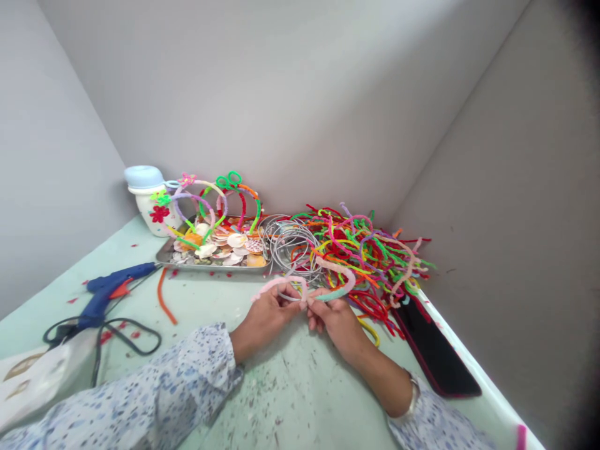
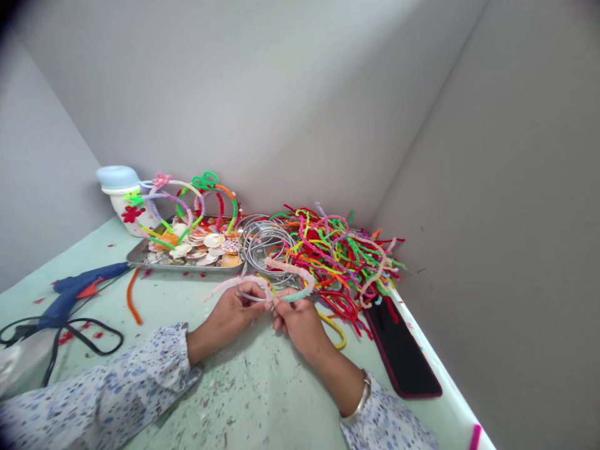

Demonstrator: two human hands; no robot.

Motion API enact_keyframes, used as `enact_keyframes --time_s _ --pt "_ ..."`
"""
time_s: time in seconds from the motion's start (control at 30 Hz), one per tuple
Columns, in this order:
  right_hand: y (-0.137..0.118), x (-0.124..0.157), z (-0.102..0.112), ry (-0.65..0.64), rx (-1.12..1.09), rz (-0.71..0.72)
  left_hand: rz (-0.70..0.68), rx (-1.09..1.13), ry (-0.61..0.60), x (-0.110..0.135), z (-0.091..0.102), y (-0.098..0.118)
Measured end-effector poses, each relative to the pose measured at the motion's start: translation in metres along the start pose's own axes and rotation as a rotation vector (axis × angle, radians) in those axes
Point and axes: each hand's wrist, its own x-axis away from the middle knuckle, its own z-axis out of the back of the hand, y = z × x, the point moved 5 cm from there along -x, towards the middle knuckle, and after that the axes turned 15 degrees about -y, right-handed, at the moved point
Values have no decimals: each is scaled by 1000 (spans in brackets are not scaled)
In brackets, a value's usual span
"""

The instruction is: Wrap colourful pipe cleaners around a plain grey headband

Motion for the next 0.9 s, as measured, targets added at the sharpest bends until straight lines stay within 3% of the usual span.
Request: enact_keyframes --time_s 0.3,0.67,0.9 --pt "-2 2 -1 34 79 -19 8 -14 12 -1 0 9" --pt "-10 6 -5 39 217 -1 143 155 82 -1 2 0" --pt "-2 5 -1 78 203 -43 96 108 51 0 -2 5"
